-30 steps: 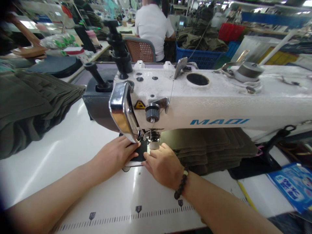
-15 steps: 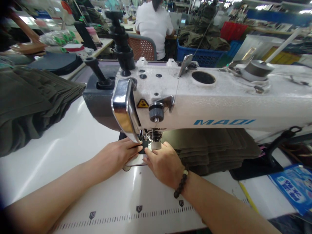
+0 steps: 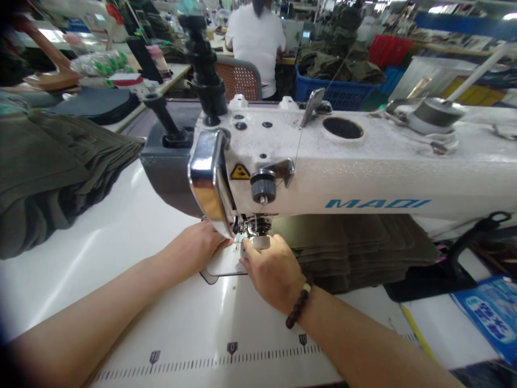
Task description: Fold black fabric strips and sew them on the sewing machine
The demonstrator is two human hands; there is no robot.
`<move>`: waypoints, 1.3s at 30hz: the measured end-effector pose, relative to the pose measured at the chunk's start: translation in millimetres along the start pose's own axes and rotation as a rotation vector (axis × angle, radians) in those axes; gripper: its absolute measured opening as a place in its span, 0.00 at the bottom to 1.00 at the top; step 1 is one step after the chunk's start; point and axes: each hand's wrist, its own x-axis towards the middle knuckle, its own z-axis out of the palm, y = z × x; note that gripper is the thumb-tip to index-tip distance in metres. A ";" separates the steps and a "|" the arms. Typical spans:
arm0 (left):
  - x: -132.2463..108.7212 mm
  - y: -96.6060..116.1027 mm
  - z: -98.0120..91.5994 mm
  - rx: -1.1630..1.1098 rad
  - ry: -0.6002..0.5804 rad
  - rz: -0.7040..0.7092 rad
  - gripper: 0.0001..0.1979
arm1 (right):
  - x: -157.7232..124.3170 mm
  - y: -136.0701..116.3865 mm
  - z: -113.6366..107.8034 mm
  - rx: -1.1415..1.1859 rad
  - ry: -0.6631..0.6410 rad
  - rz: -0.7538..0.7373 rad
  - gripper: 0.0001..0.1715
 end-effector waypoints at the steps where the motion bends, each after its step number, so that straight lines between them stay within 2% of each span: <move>1: -0.3 0.2 0.1 0.000 0.004 0.000 0.06 | -0.1 0.1 0.3 0.002 0.000 0.001 0.16; 8: 0.9 1.5 -0.7 -0.041 0.002 -0.035 0.04 | -0.4 1.3 2.3 0.006 0.010 -0.004 0.16; 14: 2.6 0.9 -2.1 -0.023 -0.017 -0.057 0.06 | 0.2 1.0 1.2 0.010 0.005 -0.011 0.17; 18: -5.7 18.6 -16.8 0.061 -0.126 -0.095 0.10 | -1.1 3.3 -0.1 0.049 0.051 -0.048 0.15; 21: -17.9 37.3 -24.0 0.115 -0.201 0.007 0.13 | -3.8 5.7 -1.3 0.101 0.089 -0.135 0.13; 25: -35.2 49.7 -16.1 0.171 -0.155 0.186 0.09 | -8.2 7.8 -5.0 0.108 0.101 -0.281 0.12; 27: -41.7 50.3 -9.6 0.178 -0.110 0.230 0.12 | -9.6 8.6 -7.3 0.100 0.123 -0.356 0.14; 31: -48.5 49.9 -3.2 0.090 -0.080 0.211 0.16 | -11.2 9.5 -10.3 0.102 0.147 -0.422 0.17; 39: -49.4 43.1 4.5 0.083 -0.087 0.160 0.18 | -10.4 8.5 -6.3 0.046 0.147 -0.363 0.14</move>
